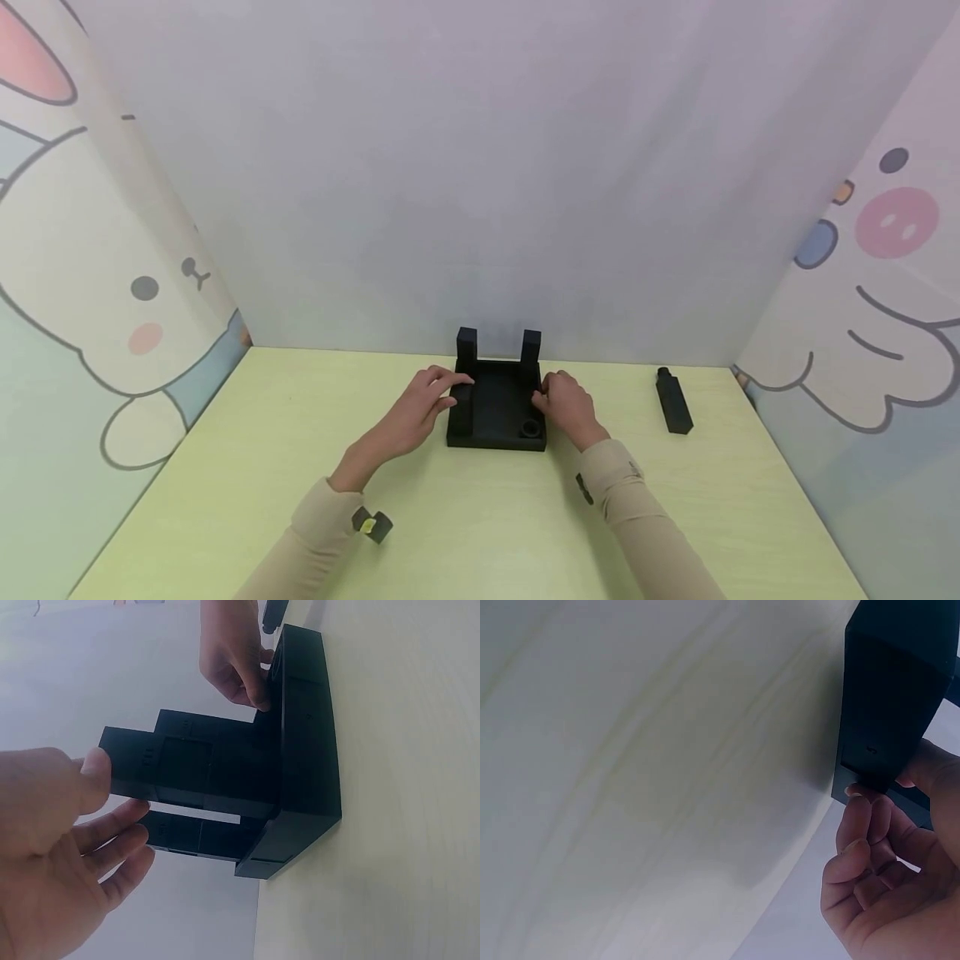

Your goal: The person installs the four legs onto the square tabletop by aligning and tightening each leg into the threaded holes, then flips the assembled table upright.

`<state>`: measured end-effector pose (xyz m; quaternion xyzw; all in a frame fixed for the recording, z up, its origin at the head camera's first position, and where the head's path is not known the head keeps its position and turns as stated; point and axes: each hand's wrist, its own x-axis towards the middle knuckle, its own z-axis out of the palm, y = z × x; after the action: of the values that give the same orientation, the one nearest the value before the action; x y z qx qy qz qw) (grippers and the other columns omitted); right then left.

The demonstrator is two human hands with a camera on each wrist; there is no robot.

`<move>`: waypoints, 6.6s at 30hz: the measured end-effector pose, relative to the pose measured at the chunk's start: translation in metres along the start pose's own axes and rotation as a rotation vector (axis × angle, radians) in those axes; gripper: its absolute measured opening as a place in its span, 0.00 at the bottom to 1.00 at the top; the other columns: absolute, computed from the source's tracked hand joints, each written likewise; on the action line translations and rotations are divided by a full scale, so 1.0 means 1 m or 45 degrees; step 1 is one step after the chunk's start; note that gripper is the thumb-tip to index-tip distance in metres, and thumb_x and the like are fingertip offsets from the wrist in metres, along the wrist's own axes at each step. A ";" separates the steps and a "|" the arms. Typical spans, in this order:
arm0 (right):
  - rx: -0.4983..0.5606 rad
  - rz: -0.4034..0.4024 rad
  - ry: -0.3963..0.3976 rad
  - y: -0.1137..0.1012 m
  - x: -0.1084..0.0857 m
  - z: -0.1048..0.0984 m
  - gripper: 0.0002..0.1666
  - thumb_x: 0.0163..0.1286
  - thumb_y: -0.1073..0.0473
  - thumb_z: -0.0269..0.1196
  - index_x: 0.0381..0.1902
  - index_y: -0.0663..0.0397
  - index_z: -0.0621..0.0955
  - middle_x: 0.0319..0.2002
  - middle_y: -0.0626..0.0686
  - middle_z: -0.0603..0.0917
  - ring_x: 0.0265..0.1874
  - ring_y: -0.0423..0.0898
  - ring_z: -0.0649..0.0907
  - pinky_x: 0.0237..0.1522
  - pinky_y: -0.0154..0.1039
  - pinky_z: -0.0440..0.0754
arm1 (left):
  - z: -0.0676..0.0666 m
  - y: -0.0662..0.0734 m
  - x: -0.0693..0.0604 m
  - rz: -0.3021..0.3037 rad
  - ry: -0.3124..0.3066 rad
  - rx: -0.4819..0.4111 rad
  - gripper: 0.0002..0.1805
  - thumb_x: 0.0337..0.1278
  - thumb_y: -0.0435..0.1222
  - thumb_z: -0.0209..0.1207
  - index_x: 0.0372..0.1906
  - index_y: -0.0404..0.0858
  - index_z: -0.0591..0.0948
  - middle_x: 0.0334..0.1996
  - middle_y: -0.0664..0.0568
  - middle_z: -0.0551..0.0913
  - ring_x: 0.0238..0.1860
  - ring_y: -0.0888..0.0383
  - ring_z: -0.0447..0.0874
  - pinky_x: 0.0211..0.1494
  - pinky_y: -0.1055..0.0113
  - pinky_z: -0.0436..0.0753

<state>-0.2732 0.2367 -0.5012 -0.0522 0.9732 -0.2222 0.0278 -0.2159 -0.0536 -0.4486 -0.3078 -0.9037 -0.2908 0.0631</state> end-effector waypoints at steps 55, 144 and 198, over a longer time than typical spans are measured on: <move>-0.032 0.046 0.051 -0.004 -0.005 0.006 0.13 0.71 0.55 0.60 0.34 0.61 0.80 0.35 0.57 0.79 0.27 0.48 0.76 0.25 0.41 0.72 | 0.055 -0.067 0.029 -0.444 0.024 -0.192 0.20 0.72 0.39 0.59 0.60 0.29 0.80 0.46 0.40 0.83 0.45 0.49 0.79 0.51 0.53 0.80; -0.145 0.230 0.381 0.110 -0.055 -0.086 0.42 0.74 0.35 0.54 0.59 0.72 0.75 0.56 0.73 0.76 0.48 0.69 0.79 0.30 0.59 0.76 | 0.059 -0.079 0.024 -0.468 0.043 -0.253 0.22 0.71 0.38 0.59 0.62 0.29 0.80 0.47 0.40 0.83 0.46 0.50 0.79 0.53 0.53 0.79; -0.181 -0.417 0.194 -0.033 -0.056 -0.084 0.17 0.62 0.43 0.72 0.30 0.48 0.82 0.32 0.48 0.79 0.30 0.41 0.74 0.29 0.37 0.72 | 0.061 -0.075 0.029 -0.484 0.059 -0.243 0.21 0.71 0.38 0.59 0.62 0.30 0.80 0.47 0.39 0.83 0.47 0.48 0.79 0.54 0.53 0.79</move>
<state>-0.2211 0.2493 -0.4097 -0.1949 0.9642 -0.1578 -0.0861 -0.2793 -0.0525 -0.5265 -0.1295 -0.9122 -0.3888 -0.0015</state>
